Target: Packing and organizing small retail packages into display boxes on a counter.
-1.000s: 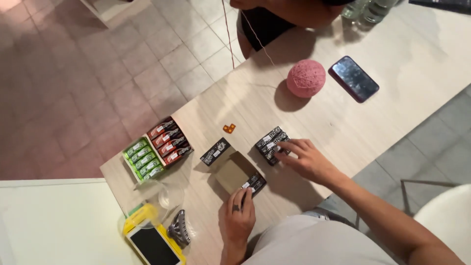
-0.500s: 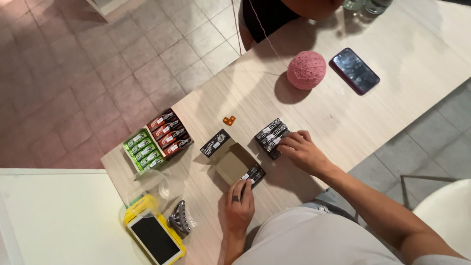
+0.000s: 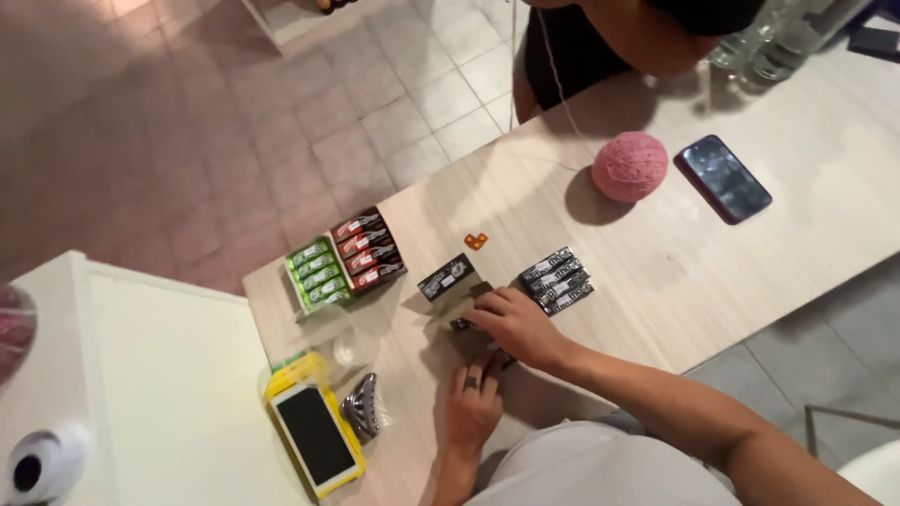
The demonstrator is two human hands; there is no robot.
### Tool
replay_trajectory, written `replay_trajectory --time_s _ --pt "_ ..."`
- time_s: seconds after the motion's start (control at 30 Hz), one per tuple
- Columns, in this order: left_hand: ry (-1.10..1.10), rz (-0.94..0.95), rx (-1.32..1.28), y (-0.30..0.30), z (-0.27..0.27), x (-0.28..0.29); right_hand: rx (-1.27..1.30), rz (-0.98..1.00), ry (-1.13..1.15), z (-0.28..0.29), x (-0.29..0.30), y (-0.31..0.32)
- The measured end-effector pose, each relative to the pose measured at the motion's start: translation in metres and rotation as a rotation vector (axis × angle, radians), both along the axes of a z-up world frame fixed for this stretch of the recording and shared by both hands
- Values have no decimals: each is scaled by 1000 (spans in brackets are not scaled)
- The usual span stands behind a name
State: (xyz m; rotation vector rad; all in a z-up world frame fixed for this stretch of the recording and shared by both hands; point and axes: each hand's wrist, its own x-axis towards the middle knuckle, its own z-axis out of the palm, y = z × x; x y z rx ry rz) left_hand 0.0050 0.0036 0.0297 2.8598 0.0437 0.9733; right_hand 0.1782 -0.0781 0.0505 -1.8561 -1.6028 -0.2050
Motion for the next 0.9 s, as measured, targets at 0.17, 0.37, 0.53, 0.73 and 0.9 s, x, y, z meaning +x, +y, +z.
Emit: replay_trajectory --time_s 0.17,0.37,0.53,0.73,0.9 --pt "11 7 -57 -2 -13 -1 -208 -8 -79 -11 -5 0" --pt "19 -42 -105 -2 -12 -3 -371 13 -205 -27 -9 -1" --pt "-35 -4 -87 -2 -27 0 -403 157 -75 -13 0 2" --pt "-43 3 39 3 -1 4 -325 175 2 -8 -4 -6" --pt "-26 33 45 2 -25 2 -271 136 -77 -14 -8 -15"
